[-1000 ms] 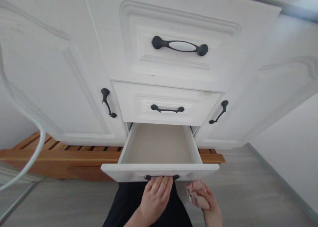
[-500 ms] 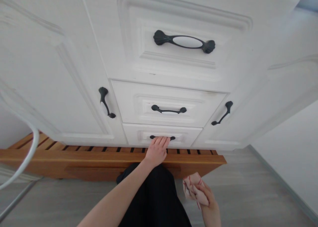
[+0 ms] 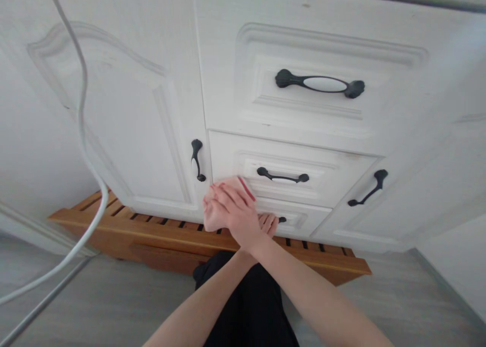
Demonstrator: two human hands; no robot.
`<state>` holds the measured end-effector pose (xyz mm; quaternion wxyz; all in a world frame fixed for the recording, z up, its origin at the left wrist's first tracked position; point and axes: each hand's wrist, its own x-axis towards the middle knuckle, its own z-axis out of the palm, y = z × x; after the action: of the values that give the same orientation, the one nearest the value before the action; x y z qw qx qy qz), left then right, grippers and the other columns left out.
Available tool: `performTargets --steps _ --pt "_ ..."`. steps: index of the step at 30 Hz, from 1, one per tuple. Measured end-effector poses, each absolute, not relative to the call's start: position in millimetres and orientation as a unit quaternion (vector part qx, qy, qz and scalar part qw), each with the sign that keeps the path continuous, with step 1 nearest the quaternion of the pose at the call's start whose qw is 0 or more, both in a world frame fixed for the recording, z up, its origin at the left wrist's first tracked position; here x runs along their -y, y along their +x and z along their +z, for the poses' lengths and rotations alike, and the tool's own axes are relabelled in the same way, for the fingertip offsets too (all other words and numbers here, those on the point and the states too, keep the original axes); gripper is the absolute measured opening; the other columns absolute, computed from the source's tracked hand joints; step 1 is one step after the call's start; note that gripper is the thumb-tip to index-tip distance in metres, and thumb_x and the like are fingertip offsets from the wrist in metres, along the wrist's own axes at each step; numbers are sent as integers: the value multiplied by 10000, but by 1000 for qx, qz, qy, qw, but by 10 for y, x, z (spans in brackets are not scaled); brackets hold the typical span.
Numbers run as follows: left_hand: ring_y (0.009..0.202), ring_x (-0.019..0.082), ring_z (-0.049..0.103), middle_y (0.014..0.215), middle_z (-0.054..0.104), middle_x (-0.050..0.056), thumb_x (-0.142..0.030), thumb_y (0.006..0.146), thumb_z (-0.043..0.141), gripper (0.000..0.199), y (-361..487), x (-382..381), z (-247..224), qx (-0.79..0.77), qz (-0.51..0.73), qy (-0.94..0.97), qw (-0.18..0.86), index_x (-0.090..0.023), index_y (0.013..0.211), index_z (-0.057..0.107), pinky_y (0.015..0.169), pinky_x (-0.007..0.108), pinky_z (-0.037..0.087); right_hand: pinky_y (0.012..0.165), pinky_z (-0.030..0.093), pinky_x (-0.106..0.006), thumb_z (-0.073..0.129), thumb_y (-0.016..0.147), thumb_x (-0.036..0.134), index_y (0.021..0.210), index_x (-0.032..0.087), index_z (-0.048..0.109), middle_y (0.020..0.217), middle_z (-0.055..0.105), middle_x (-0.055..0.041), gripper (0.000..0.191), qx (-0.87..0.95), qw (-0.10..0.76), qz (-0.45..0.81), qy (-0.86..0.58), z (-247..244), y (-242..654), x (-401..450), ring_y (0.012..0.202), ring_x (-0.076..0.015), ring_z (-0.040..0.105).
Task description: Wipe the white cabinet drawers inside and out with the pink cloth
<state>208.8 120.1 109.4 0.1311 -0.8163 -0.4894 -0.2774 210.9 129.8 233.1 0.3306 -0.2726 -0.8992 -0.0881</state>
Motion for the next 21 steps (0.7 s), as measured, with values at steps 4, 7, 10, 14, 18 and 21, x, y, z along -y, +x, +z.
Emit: performTargets --steps 4,7,10,14,18,21 --pt "1368 234 467 1456 553 81 -314 966 463 524 2065 -775 821 441 -261 -850 122 -222 1479 404 1129 408 405 1158 350 -263 308 1022 139 1412 92 494 1505 509 -73 435 922 255 -197 -216 2172 1710 -1673 1424 -120 398" --pt "1293 230 530 1391 604 51 -271 920 494 505 1932 -345 592 445 -250 -854 98 -276 1425 476 1114 417 425 1123 360 -251 308 1039 190 1476 128 421 1571 419 -19 455 901 251 -273 -225 1998 1935 -1718 1430 -109 377" --pt "1311 208 516 1443 551 46 -133 860 478 562 1759 -19 395 489 -217 -844 37 -277 1404 488 1091 389 461 1037 405 -265 407 1031 271 1460 268 461 1582 389 73 433 873 264 -328 -248 1908 2491 -1645 1379 -120 426" --pt "1304 213 529 1451 525 78 -122 882 434 482 1673 165 260 565 -207 -796 -67 -249 1336 537 1056 399 505 962 403 -309 529 977 222 1408 390 519 1528 474 90 463 860 205 -361 -297 1898 3430 -1528 1267 -142 506" --pt "1285 236 546 1391 581 76 -152 913 414 449 1738 186 285 577 -187 -785 -124 -239 1335 542 1056 433 510 1012 374 -379 565 925 129 1410 488 492 1412 601 28 608 855 132 -300 -402 1900 4284 -1399 1198 -181 544" --pt "1290 246 535 1381 589 86 -120 897 401 472 1786 181 355 584 -176 -778 -148 -224 1334 545 1067 458 495 1049 367 -438 568 906 106 1375 493 533 1407 595 -8 610 834 107 -288 -458 1877 4798 -1276 1239 -218 511"
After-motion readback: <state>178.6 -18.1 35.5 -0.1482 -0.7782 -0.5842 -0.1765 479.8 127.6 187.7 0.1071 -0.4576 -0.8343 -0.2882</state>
